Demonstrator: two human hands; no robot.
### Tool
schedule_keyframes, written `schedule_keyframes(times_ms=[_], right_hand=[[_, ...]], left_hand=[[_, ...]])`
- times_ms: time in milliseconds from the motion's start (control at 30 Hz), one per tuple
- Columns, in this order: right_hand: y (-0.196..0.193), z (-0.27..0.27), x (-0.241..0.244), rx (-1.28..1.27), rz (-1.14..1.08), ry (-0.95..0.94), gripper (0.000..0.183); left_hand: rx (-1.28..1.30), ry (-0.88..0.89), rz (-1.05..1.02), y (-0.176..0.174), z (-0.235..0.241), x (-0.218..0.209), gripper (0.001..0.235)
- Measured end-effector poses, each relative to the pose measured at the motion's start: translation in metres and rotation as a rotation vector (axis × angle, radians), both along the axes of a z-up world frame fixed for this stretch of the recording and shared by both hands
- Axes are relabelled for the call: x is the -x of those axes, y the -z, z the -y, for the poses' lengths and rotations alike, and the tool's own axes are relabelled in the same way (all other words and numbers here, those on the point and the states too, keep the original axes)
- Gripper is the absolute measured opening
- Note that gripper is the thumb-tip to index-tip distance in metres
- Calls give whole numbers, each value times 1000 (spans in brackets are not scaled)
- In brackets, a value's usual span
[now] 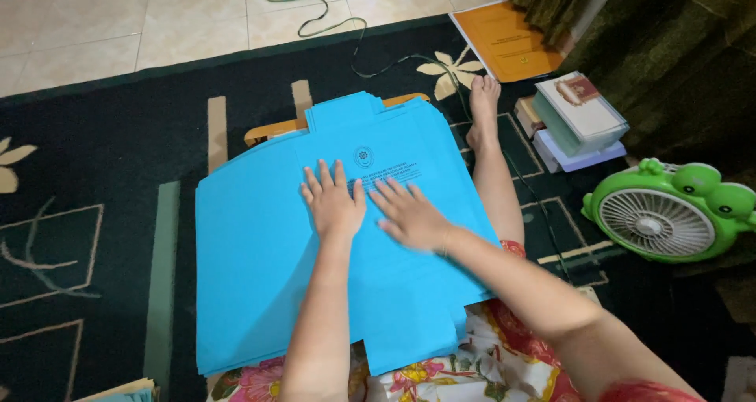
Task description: The person sits on the floor and folds a stack of blue paper sheets by hand. They repeatedly fold the top sheet in half, smooth the crease, and place it on a growing pile to the left.
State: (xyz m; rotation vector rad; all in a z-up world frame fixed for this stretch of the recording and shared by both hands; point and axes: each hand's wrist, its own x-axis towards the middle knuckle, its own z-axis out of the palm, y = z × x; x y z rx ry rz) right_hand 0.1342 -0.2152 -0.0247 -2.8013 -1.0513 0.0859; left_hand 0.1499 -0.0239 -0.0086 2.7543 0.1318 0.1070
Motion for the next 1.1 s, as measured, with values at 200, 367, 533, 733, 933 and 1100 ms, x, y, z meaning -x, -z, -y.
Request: schedule_keyframes(times_ms=[200, 367, 533, 733, 933, 1100], right_hand=[[-13, -22, -116, -26, 69, 449, 66], [-11, -24, -100, -87, -19, 789, 68], [-9, -16, -93, -115, -48, 745, 67], [-10, -17, -90, -150, -50, 765, 66], [-9, -19, -91, -177, -50, 773, 65], [10, -12, -104, -179, 27, 717, 71]], left_hand=[[-26, 4, -41, -11, 4, 5, 70], [-48, 18, -66, -8, 18, -15, 78], [10, 213, -47, -7, 33, -56, 71], [-113, -64, -86, 6, -14, -63, 83], [-70, -89, -9, 2, 3, 66, 83], [-271, 68, 74, 22, 39, 186, 92]])
